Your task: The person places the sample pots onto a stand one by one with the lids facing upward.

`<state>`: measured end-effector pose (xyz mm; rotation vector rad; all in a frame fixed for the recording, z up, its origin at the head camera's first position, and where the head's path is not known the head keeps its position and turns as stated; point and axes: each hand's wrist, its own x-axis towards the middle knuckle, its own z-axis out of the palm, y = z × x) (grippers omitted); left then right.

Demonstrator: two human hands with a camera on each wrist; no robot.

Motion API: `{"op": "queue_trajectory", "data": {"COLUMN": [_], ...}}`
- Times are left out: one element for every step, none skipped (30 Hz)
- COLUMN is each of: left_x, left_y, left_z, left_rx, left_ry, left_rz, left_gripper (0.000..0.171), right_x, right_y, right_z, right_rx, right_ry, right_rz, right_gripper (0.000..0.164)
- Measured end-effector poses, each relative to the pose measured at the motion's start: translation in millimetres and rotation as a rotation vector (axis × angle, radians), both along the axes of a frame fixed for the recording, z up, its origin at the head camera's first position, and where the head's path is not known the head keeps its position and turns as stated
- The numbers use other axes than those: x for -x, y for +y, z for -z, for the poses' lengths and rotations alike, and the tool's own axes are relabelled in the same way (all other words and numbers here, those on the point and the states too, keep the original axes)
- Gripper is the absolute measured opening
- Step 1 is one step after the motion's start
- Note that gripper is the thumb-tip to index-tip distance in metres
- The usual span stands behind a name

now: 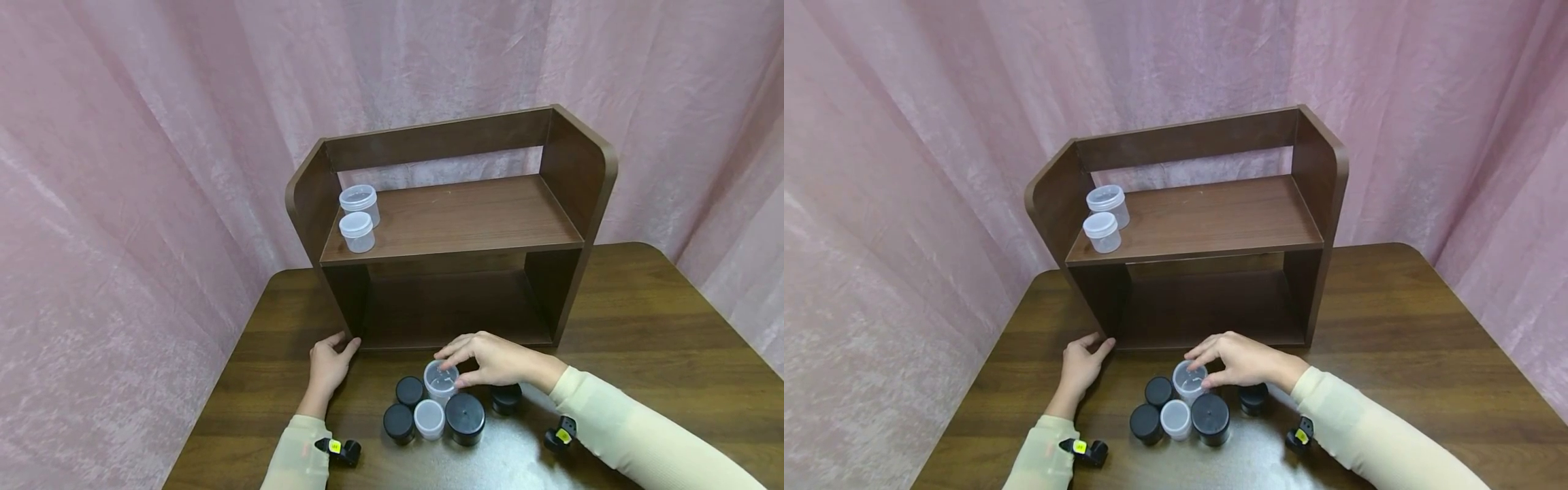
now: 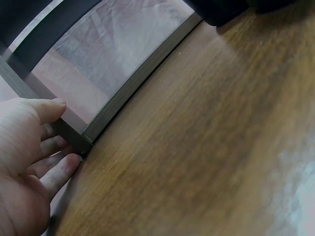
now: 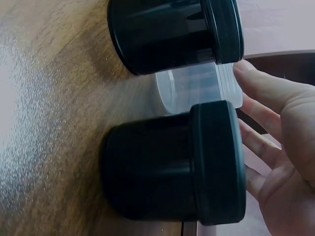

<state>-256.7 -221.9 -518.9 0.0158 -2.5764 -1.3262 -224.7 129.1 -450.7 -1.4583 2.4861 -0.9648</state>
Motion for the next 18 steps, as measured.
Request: {"op": "queue_trajectory", "data": {"left_x": [0.1,0.2,0.3,0.4,0.8,1.2,1.4,1.4,1.5,1.6,1.7,1.7,1.7,1.5,1.4,1.4,1.4,1.4], "left_y": [0.0,0.0,0.1,0.3,0.4,0.5,0.5,0.7,0.7,0.6,0.5,0.3,0.2,0.2,0.2,0.1,0.1,-0.1], "left_z": [0.1,0.1,0.2,0.1,0.5,0.8,0.9,1.3,2.0,2.6,3.2,3.5,3.6,3.4,3.1,2.6,2.0,1.8], "left_rx": [-0.003,-0.003,-0.005,-0.007,-0.009,-0.006,-0.006,-0.005,0.005,0.008,0.012,0.016,0.014,0.011,0.008,-0.002,-0.007,-0.008], "left_ry": [0.001,0.003,0.007,0.009,0.013,0.024,0.03,0.039,0.053,0.061,0.068,0.076,0.071,0.067,0.06,0.046,0.034,0.028], "left_rz": [0.001,0.002,0.003,0.004,0.003,0.003,0.0,-0.003,-0.006,-0.008,-0.009,-0.01,-0.011,-0.011,-0.01,-0.01,-0.01,-0.008], "left_gripper": [0.055,0.056,0.056,0.056,0.056,0.056,0.056,0.056,0.055,0.055,0.055,0.056,0.055,0.055,0.054,0.054,0.053,0.053], "right_x": [0.5,0.8,1.4,1.9,2.2,2.3,2.5,2.6,2.8,2.8,3.0,3.0,3.2,3.2,3.2,2.9,2.8,2.3], "right_y": [0.7,1.4,2.2,2.9,3.5,4.1,4.6,5.0,5.3,5.4,5.6,5.5,5.3,5.1,4.8,4.3,3.9,3.4], "right_z": [0.3,0.3,0.6,0.6,0.4,0.2,0.1,-0.1,-0.1,-0.1,0.3,0.8,1.4,2.0,2.3,2.5,2.9,2.7], "right_rx": [-0.003,-0.003,-0.006,-0.009,-0.011,-0.014,-0.016,-0.017,-0.022,-0.025,-0.027,-0.029,-0.031,-0.031,-0.03,-0.024,-0.02,-0.018], "right_ry": [0.002,-0.001,-0.005,-0.006,-0.008,-0.014,-0.014,-0.017,-0.017,-0.016,-0.013,-0.007,0.001,0.011,0.022,0.03,0.04,0.047], "right_rz": [0.009,0.016,0.025,0.033,0.04,0.048,0.054,0.059,0.065,0.07,0.073,0.077,0.081,0.084,0.088,0.09,0.091,0.092], "right_gripper": [0.034,0.034,0.034,0.033,0.034,0.034,0.034,0.034,0.034,0.034,0.034,0.035,0.035,0.035,0.036,0.037,0.038,0.039]}}
